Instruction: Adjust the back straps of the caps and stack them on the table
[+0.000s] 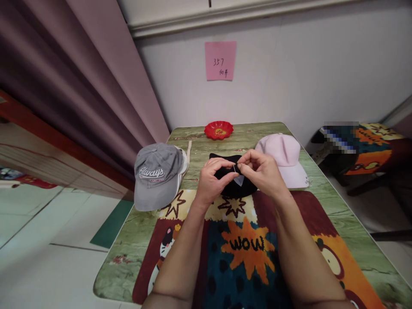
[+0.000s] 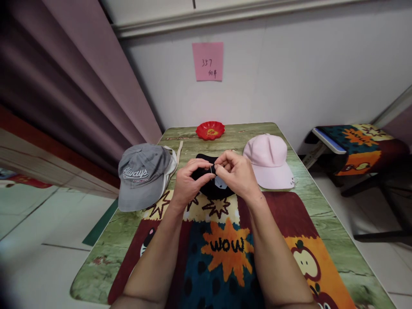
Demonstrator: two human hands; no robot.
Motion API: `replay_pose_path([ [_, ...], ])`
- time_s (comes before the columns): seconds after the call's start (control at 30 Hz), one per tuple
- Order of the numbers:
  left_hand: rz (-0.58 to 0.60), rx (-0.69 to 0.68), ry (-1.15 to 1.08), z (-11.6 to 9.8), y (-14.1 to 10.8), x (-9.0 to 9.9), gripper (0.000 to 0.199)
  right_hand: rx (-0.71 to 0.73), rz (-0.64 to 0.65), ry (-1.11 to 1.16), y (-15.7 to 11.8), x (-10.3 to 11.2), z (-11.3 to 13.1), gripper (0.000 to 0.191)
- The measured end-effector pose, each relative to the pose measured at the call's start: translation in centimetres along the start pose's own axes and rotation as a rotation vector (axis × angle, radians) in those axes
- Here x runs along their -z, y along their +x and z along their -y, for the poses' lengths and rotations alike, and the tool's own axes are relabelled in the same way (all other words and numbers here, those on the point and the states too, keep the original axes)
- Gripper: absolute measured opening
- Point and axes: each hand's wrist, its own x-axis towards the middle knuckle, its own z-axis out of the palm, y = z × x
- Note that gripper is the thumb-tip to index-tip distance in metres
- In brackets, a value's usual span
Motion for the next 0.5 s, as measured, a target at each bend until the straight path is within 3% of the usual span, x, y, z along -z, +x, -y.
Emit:
replay_pose_path([
  [0.5, 0.019, 0.019, -0.037, -0.26, 0.04, 0.12, 0.019, 0.045, 0.116, -0.063, -0.3, 0.96, 0.84, 0.011],
])
